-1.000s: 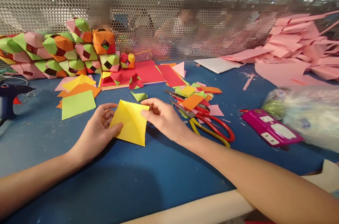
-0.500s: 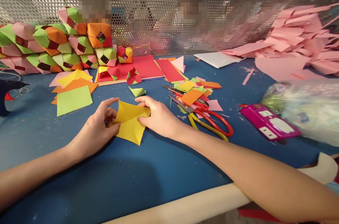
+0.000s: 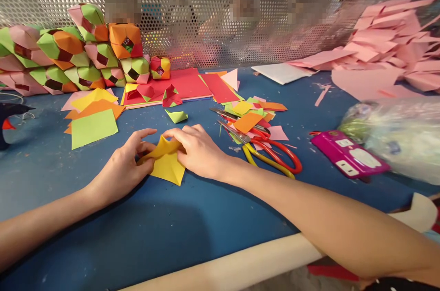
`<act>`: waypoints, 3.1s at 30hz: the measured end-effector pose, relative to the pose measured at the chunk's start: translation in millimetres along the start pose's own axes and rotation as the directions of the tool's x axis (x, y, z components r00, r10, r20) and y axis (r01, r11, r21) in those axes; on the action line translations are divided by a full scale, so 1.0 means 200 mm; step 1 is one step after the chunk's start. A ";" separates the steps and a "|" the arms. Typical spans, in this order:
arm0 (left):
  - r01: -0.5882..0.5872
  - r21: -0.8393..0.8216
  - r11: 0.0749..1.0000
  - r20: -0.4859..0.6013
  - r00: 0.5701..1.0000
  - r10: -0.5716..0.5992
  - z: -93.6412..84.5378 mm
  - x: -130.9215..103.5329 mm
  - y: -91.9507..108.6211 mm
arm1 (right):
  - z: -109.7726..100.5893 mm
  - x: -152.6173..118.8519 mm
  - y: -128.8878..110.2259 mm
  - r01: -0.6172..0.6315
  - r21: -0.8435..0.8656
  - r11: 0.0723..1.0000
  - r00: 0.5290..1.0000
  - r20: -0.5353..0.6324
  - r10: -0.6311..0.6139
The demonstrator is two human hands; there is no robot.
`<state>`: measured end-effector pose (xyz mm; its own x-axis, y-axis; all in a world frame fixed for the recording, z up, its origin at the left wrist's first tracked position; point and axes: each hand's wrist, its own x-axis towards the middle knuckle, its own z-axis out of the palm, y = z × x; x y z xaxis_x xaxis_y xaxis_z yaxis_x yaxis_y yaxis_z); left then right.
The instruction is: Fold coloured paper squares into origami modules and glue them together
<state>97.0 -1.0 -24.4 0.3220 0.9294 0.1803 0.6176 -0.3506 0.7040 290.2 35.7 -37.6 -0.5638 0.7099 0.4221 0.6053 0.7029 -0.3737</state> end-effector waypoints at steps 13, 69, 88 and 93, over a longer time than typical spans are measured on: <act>-0.040 0.076 0.996 -0.015 0.999 0.041 0.01 -0.01 0.00 | -0.02 -0.01 -0.01 0.237 -0.151 0.960 0.966 -0.072 -0.250; 0.075 -0.020 0.997 -0.033 0.997 -0.076 -0.04 0.04 -0.02 | -0.01 -0.04 -0.03 -0.254 0.357 0.899 0.966 0.056 0.251; -0.272 0.339 0.900 0.079 0.962 0.261 -0.03 0.01 -0.04 | -0.01 -0.05 -0.03 0.296 -0.180 0.938 0.955 0.040 -0.293; -0.409 0.469 0.783 0.126 0.908 0.399 -0.04 0.00 -0.07 | -0.06 -0.05 -0.03 0.295 -0.305 0.906 0.955 0.058 -0.292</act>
<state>82.6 3.7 -28.1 0.6294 0.6898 0.3580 0.6885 -0.7085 0.1547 298.2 24.4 -30.0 -0.7473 0.4754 0.4642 0.5530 0.8324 0.0378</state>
